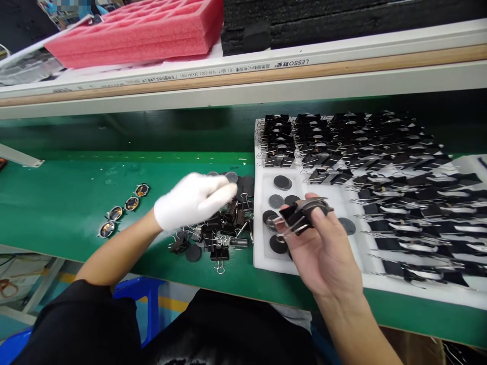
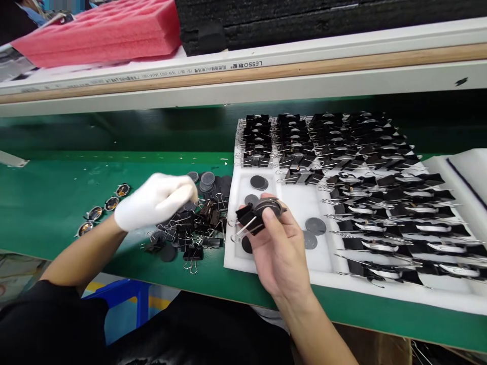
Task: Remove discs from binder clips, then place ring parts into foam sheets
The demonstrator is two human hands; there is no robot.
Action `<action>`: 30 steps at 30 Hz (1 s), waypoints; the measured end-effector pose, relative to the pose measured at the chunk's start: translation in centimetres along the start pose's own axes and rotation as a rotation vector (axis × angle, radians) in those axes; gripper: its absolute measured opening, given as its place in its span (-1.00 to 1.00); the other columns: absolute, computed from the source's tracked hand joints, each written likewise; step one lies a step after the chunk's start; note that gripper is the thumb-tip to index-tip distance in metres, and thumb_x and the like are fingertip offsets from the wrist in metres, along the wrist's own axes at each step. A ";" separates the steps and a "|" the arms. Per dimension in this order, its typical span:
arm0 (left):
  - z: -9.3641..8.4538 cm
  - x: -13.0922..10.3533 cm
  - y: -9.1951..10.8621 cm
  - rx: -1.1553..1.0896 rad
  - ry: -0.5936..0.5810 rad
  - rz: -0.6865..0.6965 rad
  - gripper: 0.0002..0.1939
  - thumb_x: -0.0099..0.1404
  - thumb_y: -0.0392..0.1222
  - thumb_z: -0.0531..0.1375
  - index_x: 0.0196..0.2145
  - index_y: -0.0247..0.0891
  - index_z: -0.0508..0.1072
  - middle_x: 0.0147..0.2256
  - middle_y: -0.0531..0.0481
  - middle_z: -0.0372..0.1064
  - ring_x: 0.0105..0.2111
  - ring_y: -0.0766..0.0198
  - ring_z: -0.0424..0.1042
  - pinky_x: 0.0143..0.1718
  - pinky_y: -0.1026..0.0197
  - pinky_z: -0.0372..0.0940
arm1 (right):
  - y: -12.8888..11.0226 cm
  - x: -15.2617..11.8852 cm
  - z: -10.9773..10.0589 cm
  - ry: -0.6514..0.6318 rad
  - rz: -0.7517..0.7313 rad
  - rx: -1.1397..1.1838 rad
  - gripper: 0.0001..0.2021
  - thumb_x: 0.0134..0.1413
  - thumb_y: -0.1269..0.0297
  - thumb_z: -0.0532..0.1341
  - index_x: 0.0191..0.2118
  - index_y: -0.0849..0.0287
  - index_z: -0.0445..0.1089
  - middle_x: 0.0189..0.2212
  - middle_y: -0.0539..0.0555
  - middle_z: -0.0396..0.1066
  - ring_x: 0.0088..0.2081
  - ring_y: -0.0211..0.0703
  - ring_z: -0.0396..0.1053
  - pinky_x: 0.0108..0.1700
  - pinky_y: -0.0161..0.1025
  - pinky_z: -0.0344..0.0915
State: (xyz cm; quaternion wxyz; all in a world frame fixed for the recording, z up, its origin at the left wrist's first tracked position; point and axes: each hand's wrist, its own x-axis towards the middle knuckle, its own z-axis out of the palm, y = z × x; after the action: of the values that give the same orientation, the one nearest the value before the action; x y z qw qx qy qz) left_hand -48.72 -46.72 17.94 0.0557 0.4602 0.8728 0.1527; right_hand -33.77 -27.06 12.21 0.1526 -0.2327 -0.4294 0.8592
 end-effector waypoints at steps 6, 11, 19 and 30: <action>2.2 2.0 -2.2 0.287 -0.134 -0.061 -0.43 0.41 0.32 0.01 -0.45 -0.19 0.45 -0.59 0.01 0.32 -0.58 0.24 0.28 -0.47 0.23 -0.01 | -0.1 0.0 -0.6 -0.019 0.019 -0.156 -0.69 -0.04 0.03 0.52 -0.23 -0.02 0.50 -0.33 -0.04 0.50 -0.27 -0.14 0.49 -0.13 -0.13 0.49; 2.7 2.2 -1.7 0.231 -0.172 -0.026 -0.57 0.39 0.04 0.07 -0.59 -0.19 0.32 -0.66 0.06 0.16 -0.63 0.29 0.12 -0.49 0.20 -0.09 | 0.6 -0.4 -1.3 -0.090 0.059 -0.302 -0.67 0.07 -0.01 0.45 -0.09 0.01 0.55 -0.19 0.06 0.57 -0.18 -0.09 0.50 -0.16 -0.17 0.47; 0.5 -0.3 1.9 -0.134 0.220 0.079 -0.56 0.48 -0.13 0.04 -0.58 -0.22 0.15 -0.63 0.16 0.05 -0.60 0.42 0.03 -0.52 0.26 -0.02 | 0.8 0.0 -0.8 -0.358 -0.037 -0.349 -0.76 0.04 0.09 0.49 -0.16 -0.03 0.61 -0.07 0.06 0.60 -0.07 -0.07 0.53 -0.03 -0.14 0.50; 2.1 -1.4 1.8 -0.314 -0.030 0.108 -0.69 0.19 -0.11 0.19 -0.61 -0.19 0.17 -0.69 0.18 0.08 -0.65 0.42 0.03 -0.60 0.28 -0.01 | -0.8 -0.8 -1.5 -0.496 -0.259 -0.582 -0.86 0.08 0.33 0.42 -0.21 -0.02 0.58 -0.31 -0.01 0.57 -0.26 -0.15 0.51 -0.20 -0.23 0.49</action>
State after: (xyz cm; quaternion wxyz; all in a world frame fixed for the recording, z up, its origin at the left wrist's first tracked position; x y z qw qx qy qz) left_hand -45.95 -46.46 16.45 0.1317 0.4943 0.8112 0.2832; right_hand -32.28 -25.95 12.32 0.0792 0.0044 -0.7042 0.7056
